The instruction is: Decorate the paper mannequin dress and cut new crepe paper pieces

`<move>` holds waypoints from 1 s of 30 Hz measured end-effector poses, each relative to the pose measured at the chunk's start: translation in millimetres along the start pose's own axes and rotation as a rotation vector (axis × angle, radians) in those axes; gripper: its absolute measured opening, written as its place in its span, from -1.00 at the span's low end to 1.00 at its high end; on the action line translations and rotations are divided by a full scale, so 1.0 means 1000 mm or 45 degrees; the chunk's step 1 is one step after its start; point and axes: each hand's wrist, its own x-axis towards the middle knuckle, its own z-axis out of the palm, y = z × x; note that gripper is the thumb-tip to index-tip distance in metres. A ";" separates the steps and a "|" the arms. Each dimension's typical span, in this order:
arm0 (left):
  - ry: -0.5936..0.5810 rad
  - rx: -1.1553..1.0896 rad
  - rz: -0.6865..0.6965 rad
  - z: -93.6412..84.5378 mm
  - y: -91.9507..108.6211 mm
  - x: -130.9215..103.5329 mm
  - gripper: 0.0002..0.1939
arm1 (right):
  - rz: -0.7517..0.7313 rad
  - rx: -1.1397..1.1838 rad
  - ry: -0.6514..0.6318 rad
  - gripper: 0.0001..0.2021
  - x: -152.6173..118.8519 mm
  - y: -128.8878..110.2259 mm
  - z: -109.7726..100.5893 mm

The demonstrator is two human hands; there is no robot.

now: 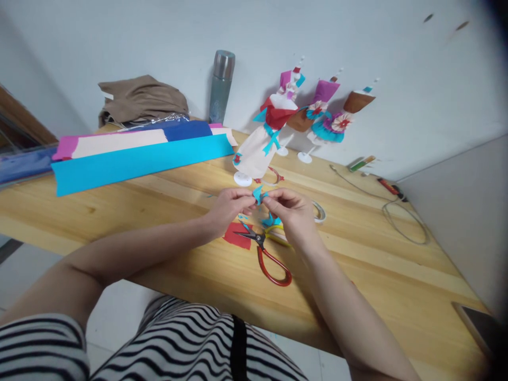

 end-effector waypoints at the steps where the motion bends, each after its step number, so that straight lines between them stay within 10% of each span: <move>1: -0.010 -0.005 0.008 0.000 0.000 0.000 -0.92 | 0.036 0.019 -0.019 -0.75 0.000 -0.001 0.000; 10: -0.084 -0.103 -0.015 -0.005 -0.002 0.001 -0.87 | 0.091 0.053 -0.076 -0.71 -0.002 -0.006 -0.004; 20: -0.831 -0.325 -0.277 -0.013 0.003 0.003 -0.56 | 0.234 0.207 -0.416 -0.55 -0.003 -0.008 -0.007; 30: -0.870 -0.178 -0.559 -0.010 0.012 -0.007 -0.87 | 0.305 0.371 -0.566 -0.71 -0.011 -0.022 -0.006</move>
